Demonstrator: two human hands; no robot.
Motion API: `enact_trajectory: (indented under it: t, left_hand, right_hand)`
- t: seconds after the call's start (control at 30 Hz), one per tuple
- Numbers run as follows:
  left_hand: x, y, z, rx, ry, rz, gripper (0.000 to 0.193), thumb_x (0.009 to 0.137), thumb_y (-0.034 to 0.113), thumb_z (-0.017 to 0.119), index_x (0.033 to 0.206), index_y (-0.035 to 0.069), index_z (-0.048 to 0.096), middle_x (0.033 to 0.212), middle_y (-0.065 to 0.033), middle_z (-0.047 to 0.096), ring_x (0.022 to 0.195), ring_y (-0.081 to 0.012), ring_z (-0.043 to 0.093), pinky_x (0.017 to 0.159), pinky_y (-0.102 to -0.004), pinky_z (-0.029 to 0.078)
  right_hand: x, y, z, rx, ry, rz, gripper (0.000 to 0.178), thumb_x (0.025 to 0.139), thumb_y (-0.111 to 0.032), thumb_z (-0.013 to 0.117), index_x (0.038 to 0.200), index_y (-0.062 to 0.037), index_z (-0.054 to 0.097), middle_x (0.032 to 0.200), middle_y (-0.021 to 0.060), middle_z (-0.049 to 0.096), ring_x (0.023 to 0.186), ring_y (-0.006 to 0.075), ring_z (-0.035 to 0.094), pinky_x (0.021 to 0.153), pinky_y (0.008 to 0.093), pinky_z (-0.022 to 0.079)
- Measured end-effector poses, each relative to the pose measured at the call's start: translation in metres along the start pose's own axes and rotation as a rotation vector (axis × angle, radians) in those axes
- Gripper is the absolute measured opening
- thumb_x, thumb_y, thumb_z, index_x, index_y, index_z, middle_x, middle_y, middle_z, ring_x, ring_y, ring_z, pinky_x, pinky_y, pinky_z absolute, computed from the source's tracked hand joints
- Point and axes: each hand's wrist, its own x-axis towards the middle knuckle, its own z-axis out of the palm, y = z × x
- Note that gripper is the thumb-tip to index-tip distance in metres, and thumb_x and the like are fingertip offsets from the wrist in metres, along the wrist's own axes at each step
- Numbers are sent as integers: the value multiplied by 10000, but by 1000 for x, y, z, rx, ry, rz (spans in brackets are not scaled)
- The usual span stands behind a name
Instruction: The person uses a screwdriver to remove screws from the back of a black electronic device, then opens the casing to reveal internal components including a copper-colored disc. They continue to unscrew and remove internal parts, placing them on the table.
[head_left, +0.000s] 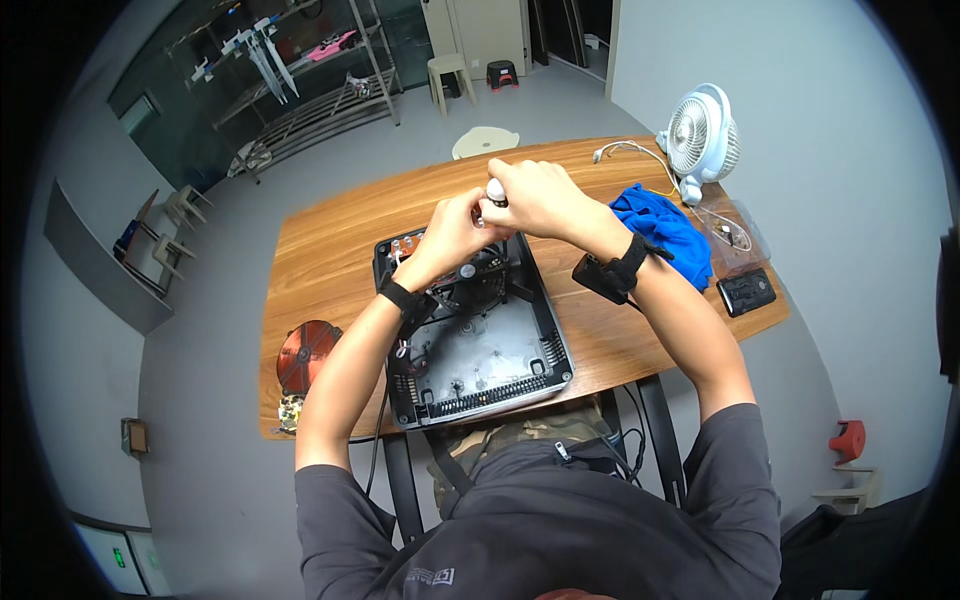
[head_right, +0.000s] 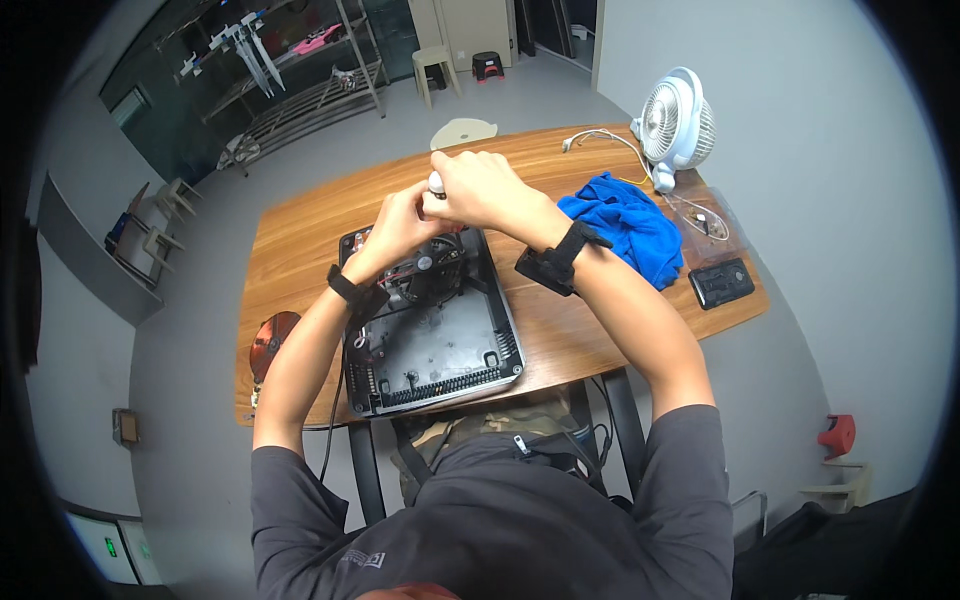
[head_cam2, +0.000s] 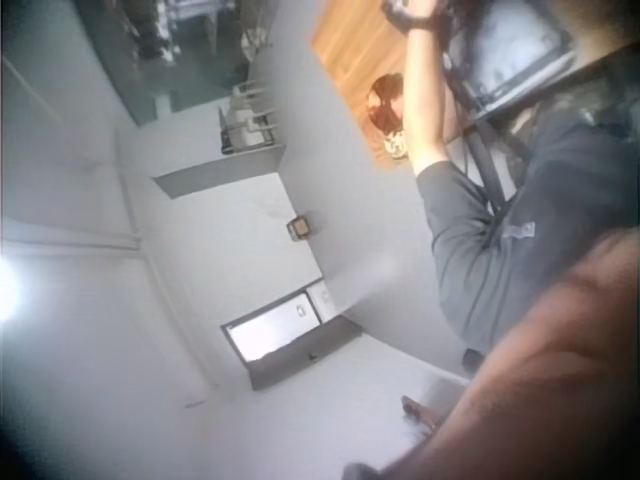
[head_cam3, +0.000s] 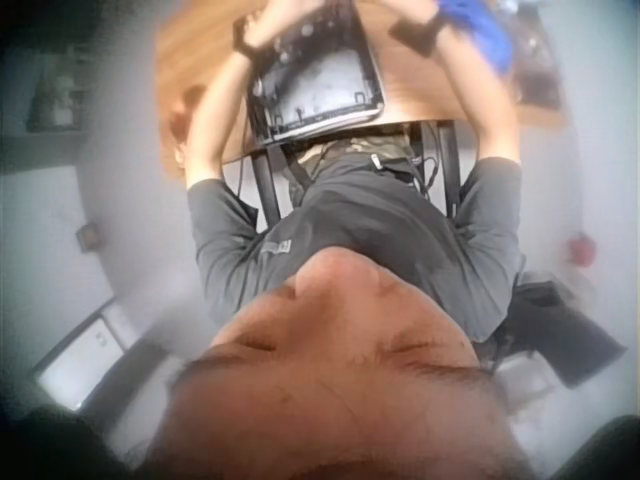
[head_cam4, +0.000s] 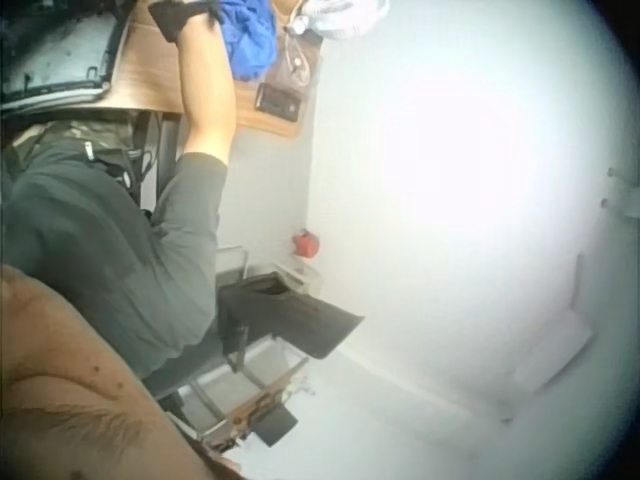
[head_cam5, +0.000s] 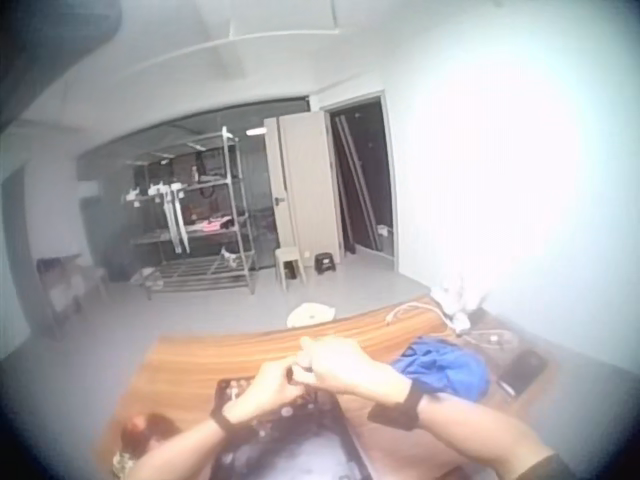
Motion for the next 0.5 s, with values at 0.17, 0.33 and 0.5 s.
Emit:
enact_trajectory:
  t: [0.17, 0.33, 0.5]
  left_hand:
    - [8, -22, 8, -195, -83, 11, 324, 791, 154, 843, 1013, -27, 692, 893, -163, 753, 839, -243, 736, 775, -368, 561]
    - [5, -10, 2, 19, -14, -25, 288, 799, 161, 839, 979, -25, 711, 865, -137, 765, 804, -188, 732, 741, -358, 560]
    - [9, -11, 13, -20, 36, -14, 312, 770, 171, 852, 961, -7, 680, 826, -162, 727, 769, -299, 712, 707, -388, 535]
  right_hand:
    - [-2, 3, -2, 86, 7, -21, 530, 801, -408, 670, 1052, 43, 555, 932, 285, 699, 884, 474, 687, 790, 543, 550]
    - [-3, 1, -2, 42, 49, -29, 485, 861, -417, 681, 1065, 6, 558, 905, 267, 695, 879, 462, 684, 780, 539, 543]
    - [0, 4, 8, 4, 114, -6, 361, 899, -375, 655, 996, -34, 588, 855, 231, 704, 833, 446, 692, 741, 537, 545]
